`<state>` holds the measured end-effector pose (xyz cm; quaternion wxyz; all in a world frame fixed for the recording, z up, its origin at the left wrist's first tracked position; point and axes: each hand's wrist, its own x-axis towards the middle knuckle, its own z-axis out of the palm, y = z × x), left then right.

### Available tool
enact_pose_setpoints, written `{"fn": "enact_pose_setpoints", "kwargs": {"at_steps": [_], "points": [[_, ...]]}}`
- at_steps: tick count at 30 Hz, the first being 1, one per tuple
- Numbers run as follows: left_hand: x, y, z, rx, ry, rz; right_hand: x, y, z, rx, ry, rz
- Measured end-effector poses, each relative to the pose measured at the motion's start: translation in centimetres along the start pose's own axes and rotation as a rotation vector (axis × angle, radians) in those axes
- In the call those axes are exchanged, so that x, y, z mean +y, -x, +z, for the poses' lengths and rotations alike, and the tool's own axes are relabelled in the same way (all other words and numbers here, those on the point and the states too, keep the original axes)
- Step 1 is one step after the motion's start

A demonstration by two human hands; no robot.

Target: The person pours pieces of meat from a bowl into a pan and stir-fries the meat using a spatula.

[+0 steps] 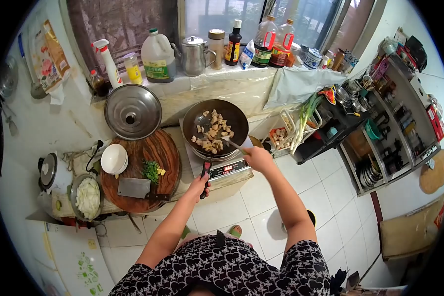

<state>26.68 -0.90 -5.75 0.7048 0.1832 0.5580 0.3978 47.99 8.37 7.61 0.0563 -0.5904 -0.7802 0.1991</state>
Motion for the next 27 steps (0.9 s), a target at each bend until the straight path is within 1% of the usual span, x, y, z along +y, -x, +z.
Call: {"fn": "enact_pose_setpoints", "kwargs": {"at_steps": [1,2,3,4,6,7,9,11,12,13,15,16,17,19,20,23,24,25,27], "points": [[0.0,0.0,0.0,-0.001,0.0,0.0,0.2,1.1,-1.5,-0.001,-0.003,-0.023],[0.0,0.0,0.1,-0.001,0.0,-0.001,0.3,2.0,-2.8,-0.053,-0.022,0.001],[-0.1,0.0,0.1,-0.002,-0.002,0.003,0.3,2.5,-3.4,-0.105,-0.041,0.025],[-0.1,-0.1,0.1,-0.002,-0.005,0.008,0.1,2.4,-3.2,-0.106,-0.042,0.025],[0.0,0.1,0.2,0.001,-0.009,-0.004,-0.5,2.1,-2.1,-0.277,-0.145,0.08],[0.1,0.2,0.4,0.005,-0.014,-0.016,1.0,0.5,1.1,-0.218,-0.21,-0.017],[0.0,-0.1,0.3,-0.002,-0.018,-0.014,2.3,-3.0,7.1,-0.058,-0.366,-0.115],[-0.1,-0.1,0.2,-0.003,-0.021,-0.015,0.1,-5.1,9.0,-0.072,-0.629,-0.035],[-0.1,-0.1,0.2,0.0,-0.017,-0.021,-1.7,-5.3,8.3,-0.123,-0.789,0.057],[-0.1,-0.2,0.2,0.003,-0.013,-0.024,-2.0,-6.7,9.4,-0.117,-0.904,0.091],[-0.1,-0.4,0.1,0.022,-0.02,-0.02,-3.1,-8.9,10.3,0.108,-0.656,-0.003],[-0.2,-0.4,0.0,0.014,-0.023,-0.009,-3.6,-9.3,10.2,0.19,-0.569,-0.014],[-0.3,-0.5,-0.1,0.004,-0.025,0.002,-4.2,-9.6,10.2,0.189,-0.571,-0.016],[-0.3,-0.7,-0.1,0.015,-0.018,-0.005,-5.0,-9.7,9.9,0.283,-0.264,0.031],[-0.4,-0.8,-0.1,0.013,-0.023,0.003,-5.1,-9.4,9.8,0.275,-0.181,0.031],[-0.3,-0.4,-0.1,0.021,-0.024,0.012,-2.9,-8.3,9.9,0.22,-0.114,0.001],[-0.2,-0.2,0.1,0.026,-0.023,0.016,-2.7,-7.0,8.9,0.173,-0.019,0.008],[-0.1,-0.2,0.2,0.02,-0.02,0.016,-2.2,-5.9,8.1,0.175,-0.013,0.01],[-0.1,-0.2,0.1,0.011,-0.025,0.011,-0.9,-3.8,6.1,0.107,0.038,-0.009]]}}
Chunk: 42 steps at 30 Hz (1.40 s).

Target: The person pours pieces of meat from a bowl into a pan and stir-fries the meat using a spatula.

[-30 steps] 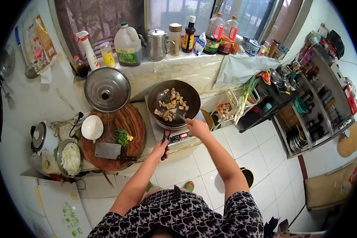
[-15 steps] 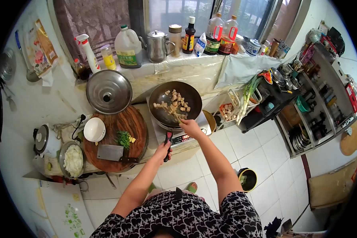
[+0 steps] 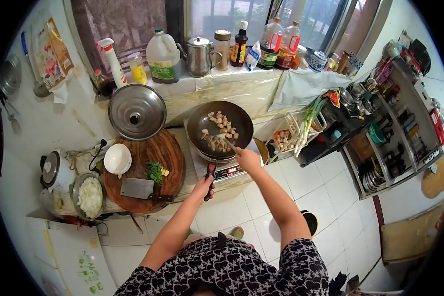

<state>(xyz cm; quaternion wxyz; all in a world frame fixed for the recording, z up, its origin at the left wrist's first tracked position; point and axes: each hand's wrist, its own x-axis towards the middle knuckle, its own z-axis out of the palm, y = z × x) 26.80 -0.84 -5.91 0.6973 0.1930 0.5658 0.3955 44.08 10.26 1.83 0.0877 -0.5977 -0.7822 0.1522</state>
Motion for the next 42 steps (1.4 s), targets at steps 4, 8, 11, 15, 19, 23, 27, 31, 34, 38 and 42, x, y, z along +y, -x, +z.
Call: {"fn": "enact_pose_setpoints", "kwargs": {"at_steps": [4,8,11,15,19,23,27,31,34,38,42], "points": [[0.2,0.2,0.1,-0.014,0.007,-0.023,1.9,3.7,-6.8,-0.067,0.022,-0.007],[0.1,0.2,0.4,-0.001,0.019,-0.018,1.6,6.6,-11.1,-0.111,0.082,0.024],[0.0,0.2,0.8,-0.004,0.034,-0.014,2.5,5.2,-8.0,-0.187,0.135,0.061],[0.0,0.1,0.7,-0.007,0.028,-0.021,1.9,0.6,-2.4,-0.078,0.086,0.107],[-0.3,-0.3,0.5,-0.003,0.022,-0.014,1.5,-4.3,-0.3,0.119,-0.28,0.098],[-0.3,-0.3,0.4,-0.003,0.025,-0.01,-0.2,-7.8,0.2,0.221,-0.338,0.096],[-0.6,-0.5,0.2,-0.007,0.015,0.015,-0.7,-8.0,2.1,0.19,-0.236,0.147],[-0.5,-0.7,0.2,0.011,0.035,-0.02,0.4,-4.2,2.2,-0.035,-0.018,0.104],[-0.4,-0.4,0.2,-0.005,0.027,-0.009,1.7,-1.3,-1.6,-0.082,-0.034,0.099],[0.0,0.2,0.6,-0.006,0.0,-0.014,3.2,0.5,-5.4,0.025,-0.117,0.095],[-0.2,0.1,0.9,0.006,0.007,-0.005,6.1,-0.2,-1.0,0.121,-0.294,0.157]]}}
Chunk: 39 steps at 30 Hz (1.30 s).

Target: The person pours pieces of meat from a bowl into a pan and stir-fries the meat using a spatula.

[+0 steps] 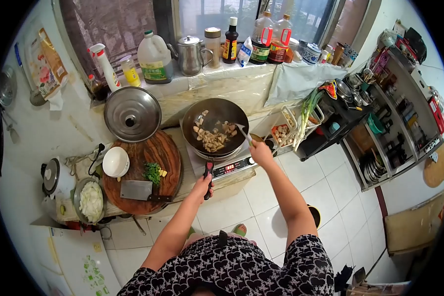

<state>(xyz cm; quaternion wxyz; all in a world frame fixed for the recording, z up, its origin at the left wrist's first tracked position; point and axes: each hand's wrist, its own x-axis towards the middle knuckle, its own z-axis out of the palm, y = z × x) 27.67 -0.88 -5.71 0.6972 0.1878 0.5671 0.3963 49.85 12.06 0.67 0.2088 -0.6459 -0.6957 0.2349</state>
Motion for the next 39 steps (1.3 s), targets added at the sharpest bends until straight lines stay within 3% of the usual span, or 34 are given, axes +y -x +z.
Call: {"fn": "enact_pose_setpoints", "kwargs": {"at_steps": [1,5,8,12,14,18,24,26,33,39], "points": [[-0.1,-0.2,-0.1,0.0,-0.001,0.002,0.2,0.5,1.0,-0.06,-0.065,0.083],[-0.2,-0.4,-0.3,-0.016,0.025,-0.005,-0.6,2.9,1.7,-0.135,-0.148,0.079],[-0.1,-0.2,-0.1,-0.014,0.025,-0.012,-2.9,4.8,-1.5,-0.125,-0.116,-0.05],[-0.2,-0.2,-0.2,-0.022,0.039,-0.013,-4.9,6.8,-4.0,-0.161,0.141,-0.03],[-0.1,-0.1,-0.1,-0.015,0.027,-0.015,-4.6,6.8,-2.5,-0.157,0.291,-0.141],[-0.2,-0.3,-0.2,-0.012,0.027,-0.007,-2.5,3.5,2.6,-0.025,0.239,-0.074],[0.1,-0.1,-0.4,-0.018,0.006,-0.018,-5.0,4.1,-2.8,0.01,0.22,-0.066],[0.0,-0.2,-0.5,-0.02,0.003,-0.016,-5.6,5.1,-4.5,-0.075,0.331,0.004],[0.2,0.1,-0.2,0.004,-0.004,-0.022,-3.7,4.3,1.3,-0.035,0.292,-0.052],[0.3,-0.1,-0.3,-0.02,0.002,-0.026,-4.4,4.7,0.8,0.031,0.21,-0.055]]}}
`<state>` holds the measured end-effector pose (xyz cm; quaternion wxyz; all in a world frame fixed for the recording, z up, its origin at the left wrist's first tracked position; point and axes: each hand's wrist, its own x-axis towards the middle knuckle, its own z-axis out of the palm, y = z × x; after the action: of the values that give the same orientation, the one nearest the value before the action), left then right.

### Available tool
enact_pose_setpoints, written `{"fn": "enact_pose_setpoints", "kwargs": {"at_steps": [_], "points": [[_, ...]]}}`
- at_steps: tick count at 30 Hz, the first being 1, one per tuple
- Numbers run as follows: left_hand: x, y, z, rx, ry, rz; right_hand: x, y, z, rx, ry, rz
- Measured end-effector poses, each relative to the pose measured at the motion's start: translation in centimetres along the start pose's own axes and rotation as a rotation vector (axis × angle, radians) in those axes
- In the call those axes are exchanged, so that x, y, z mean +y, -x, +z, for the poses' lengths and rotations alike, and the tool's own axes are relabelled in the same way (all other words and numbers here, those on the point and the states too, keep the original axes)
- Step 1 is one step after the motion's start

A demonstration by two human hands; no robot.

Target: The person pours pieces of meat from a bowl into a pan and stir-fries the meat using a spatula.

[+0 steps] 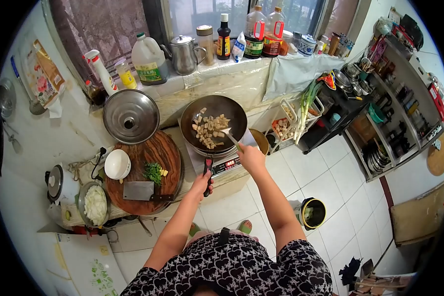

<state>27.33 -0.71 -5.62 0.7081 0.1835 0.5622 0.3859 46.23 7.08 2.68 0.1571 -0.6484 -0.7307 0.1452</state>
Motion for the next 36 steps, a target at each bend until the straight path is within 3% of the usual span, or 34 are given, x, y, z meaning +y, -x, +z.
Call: {"fn": "enact_pose_setpoints", "kwargs": {"at_steps": [17,23,32,36], "points": [[-0.2,0.0,-0.1,0.006,0.015,0.012,0.0,-2.3,5.4,0.025,0.046,-0.028],[-0.5,-0.4,-0.1,-0.005,0.024,0.02,-0.6,-0.9,1.8,0.038,0.041,-0.073],[-0.1,-0.2,0.1,0.007,0.017,0.009,-1.3,-1.3,3.1,0.039,0.009,-0.058],[-0.3,-0.1,0.2,0.012,0.012,0.021,-4.0,-1.4,3.7,0.046,0.008,-0.147]]}}
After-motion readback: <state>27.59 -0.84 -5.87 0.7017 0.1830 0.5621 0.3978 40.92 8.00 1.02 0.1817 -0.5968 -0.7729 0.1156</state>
